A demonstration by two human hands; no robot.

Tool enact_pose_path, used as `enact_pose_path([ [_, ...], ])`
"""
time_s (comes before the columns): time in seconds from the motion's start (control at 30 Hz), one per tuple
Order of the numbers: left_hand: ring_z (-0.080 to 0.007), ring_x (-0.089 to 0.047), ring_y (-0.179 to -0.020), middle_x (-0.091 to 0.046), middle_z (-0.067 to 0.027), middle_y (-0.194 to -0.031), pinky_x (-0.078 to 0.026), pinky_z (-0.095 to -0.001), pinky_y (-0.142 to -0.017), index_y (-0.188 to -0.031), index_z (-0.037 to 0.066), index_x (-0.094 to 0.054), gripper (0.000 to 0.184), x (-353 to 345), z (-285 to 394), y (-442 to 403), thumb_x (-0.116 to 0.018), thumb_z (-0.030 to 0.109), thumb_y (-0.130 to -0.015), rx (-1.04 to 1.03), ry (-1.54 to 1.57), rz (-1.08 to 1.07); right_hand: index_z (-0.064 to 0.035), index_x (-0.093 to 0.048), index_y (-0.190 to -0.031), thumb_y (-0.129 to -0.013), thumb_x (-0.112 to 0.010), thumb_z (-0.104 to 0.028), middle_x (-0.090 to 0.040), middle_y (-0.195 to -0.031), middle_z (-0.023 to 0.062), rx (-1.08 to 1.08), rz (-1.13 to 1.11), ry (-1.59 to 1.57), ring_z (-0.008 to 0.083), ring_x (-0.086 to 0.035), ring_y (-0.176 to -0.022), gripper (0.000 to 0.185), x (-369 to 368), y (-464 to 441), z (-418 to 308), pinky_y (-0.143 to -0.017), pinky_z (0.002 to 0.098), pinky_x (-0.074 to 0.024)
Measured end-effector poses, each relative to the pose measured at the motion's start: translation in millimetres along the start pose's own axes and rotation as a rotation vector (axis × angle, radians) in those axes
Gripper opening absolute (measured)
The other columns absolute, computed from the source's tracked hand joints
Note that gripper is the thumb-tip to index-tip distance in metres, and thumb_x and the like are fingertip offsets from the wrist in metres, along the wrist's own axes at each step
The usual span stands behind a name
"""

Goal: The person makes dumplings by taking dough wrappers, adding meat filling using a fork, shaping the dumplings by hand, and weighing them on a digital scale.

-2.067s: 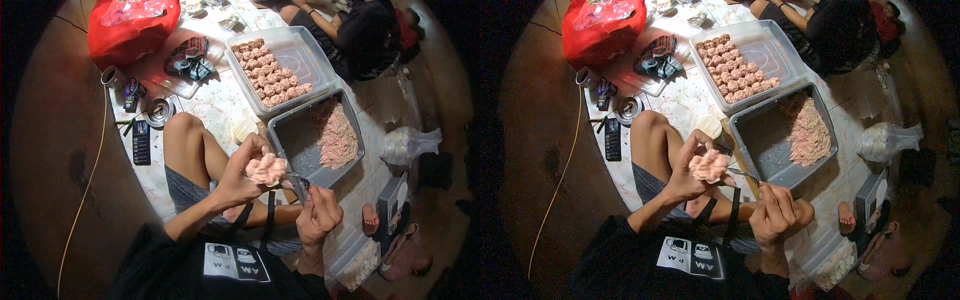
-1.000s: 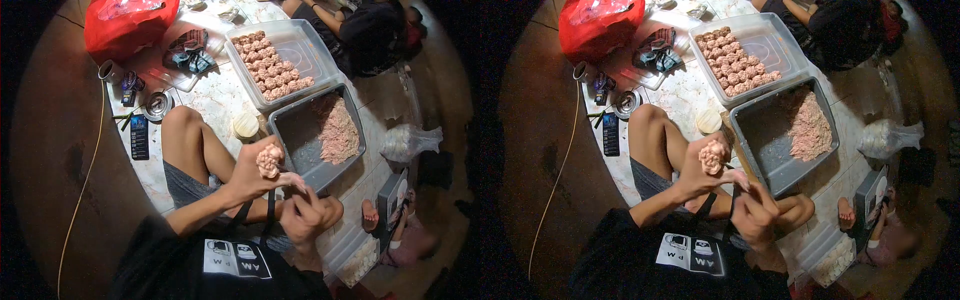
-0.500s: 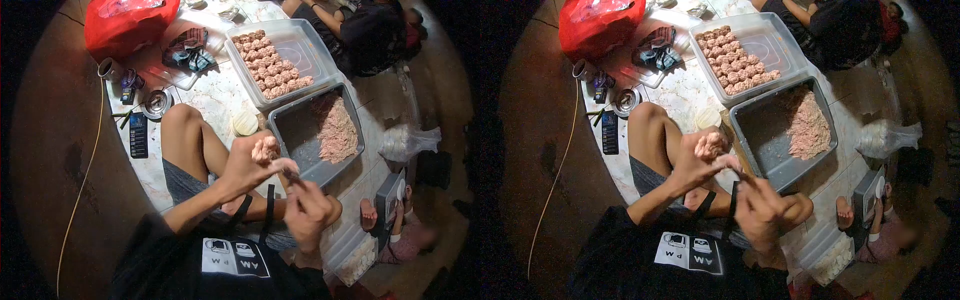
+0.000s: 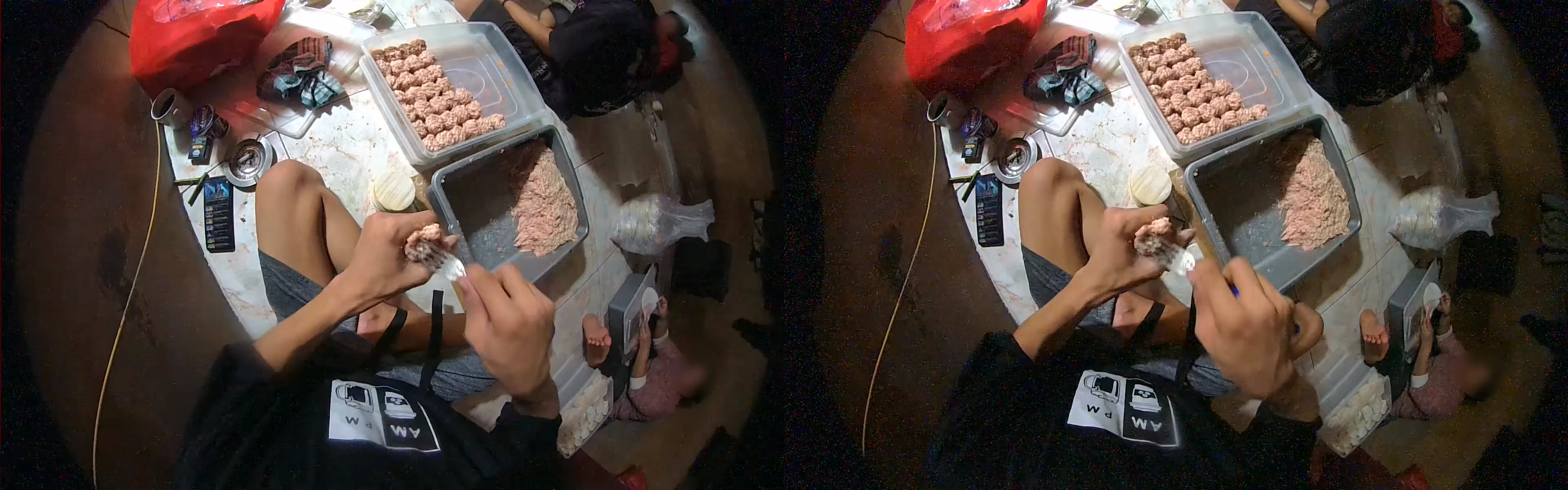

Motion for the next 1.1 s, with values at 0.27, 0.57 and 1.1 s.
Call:
enact_pose_path([
  [0.27, -0.0256, -0.061, -0.057, -0.059, -0.0096, -0.07, -0.048, -0.0382, -0.054, -0.083, 0.005, -0.065, 0.017, 7.2, 12.2, 1.3, -0.081, 0.008, -0.077, -0.17, -0.203, 0.106, -0.007, -0.069, -0.098, -0.094, -0.073, -0.011, -0.058, -0.08, 0.0116, -0.041, -0.04, 0.017, 0.0341, -0.067, -0.068, 0.007, -0.3, -7.1, -4.6, -0.059, 0.0448, -0.0511],
  [0.57, -0.0237, -0.059, -0.05, -0.057, -0.0076, -0.064, -0.047, -0.0357, -0.048, -0.073, 0.007, -0.06, 0.03, 5.4, 19.3, -4.9, -0.086, 0.019, -0.085, -0.368, -0.5, 0.394, -0.0068, -0.069, -0.101, -0.094, -0.073, -0.012, -0.058, -0.081, 0.0143, -0.164, -0.01, -0.055, 0.0369, -0.065, -0.063, 0.01, 9.3, -3.6, -2.0, -0.058, 0.0449, -0.051],
  [1.1, -0.0068, -0.061, -0.078, -0.07, -0.004, -0.083, -0.052, -0.0261, -0.071, -0.094, 0.002, -0.069, 0.029, 10.3, 6.2, -2.3, -0.091, 0.012, -0.078, -0.013, 0.344, -0.041, -0.0016, -0.073, -0.102, -0.092, -0.073, -0.001, -0.061, -0.079, 0.0129, -0.106, 0.179, 0.003, 0.0292, -0.064, -0.065, 0.01, 45.5, -7.6, -5.4, -0.057, 0.0395, -0.0479],
])
Point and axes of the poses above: each hand's wrist, its own y-axis away from the middle knuckle, its own x-axis out of the back of the hand, z = x × y, the point moved 5 cm from there along -y, towards the middle knuckle
